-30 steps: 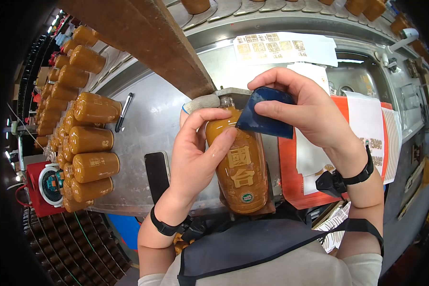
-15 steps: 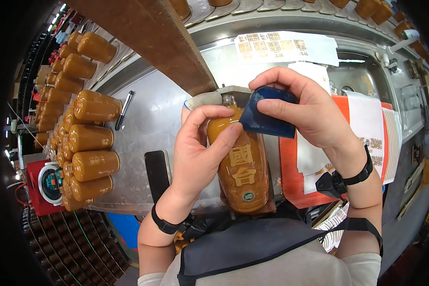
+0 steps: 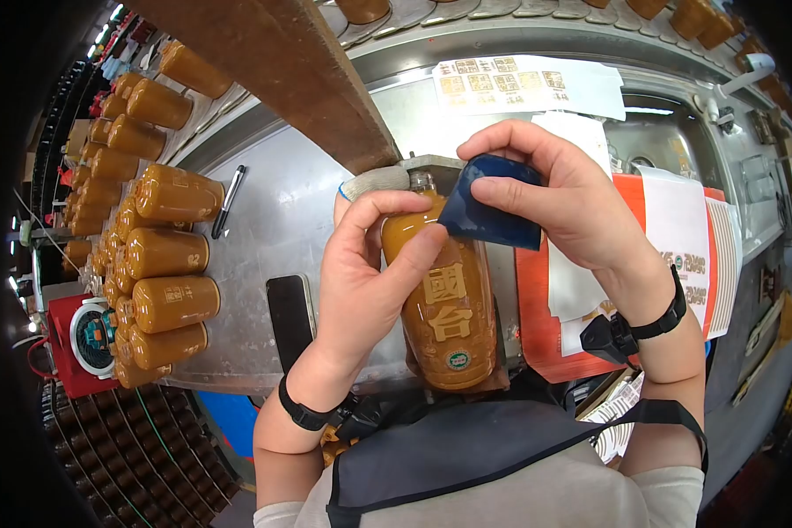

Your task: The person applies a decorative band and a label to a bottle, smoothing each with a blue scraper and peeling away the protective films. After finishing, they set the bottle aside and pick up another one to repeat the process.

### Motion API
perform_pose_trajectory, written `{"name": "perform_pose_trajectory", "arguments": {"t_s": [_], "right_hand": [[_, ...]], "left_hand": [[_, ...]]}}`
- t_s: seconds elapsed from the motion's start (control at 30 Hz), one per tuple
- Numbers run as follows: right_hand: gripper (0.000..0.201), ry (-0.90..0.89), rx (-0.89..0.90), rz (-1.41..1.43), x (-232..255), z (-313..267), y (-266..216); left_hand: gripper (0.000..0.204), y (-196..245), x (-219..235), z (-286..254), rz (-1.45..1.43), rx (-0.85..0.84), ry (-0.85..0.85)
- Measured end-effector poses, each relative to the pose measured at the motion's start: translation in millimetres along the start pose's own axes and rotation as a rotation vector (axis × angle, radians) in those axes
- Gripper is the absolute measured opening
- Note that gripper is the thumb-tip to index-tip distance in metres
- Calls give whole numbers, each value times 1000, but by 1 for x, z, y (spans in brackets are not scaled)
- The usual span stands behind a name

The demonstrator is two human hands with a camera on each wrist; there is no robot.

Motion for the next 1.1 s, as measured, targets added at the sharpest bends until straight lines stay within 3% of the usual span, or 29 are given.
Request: {"name": "perform_pose_trajectory", "arguments": {"t_s": [0.13, 0.3, 0.63, 0.8, 1.1], "right_hand": [[30, 39, 36, -7, 5, 0, -1], [30, 109, 40, 85, 14, -2, -6], [30, 194, 41, 85, 16, -8, -5], [28, 189, 35, 95, 16, -10, -2], [24, 205, 44, 102, 22, -11, 1]], "left_hand": [[25, -1, -2, 0, 3, 51, -33], [21, 3, 0, 2, 45, -78, -9], [16, -3, 4, 4, 45, -52, -12], [17, 3, 0, 3, 31, -129, -13], [22, 2, 2, 2, -13, -20, -33]]}}
Point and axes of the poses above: each hand's wrist, its own z-axis towards the middle knuckle, its own x-axis out of the back of the hand, y = z × x, the point moved 5 cm from there along z, towards the middle knuckle, and after that the axes turned 8 degrees about z, right-handed, at the moved point
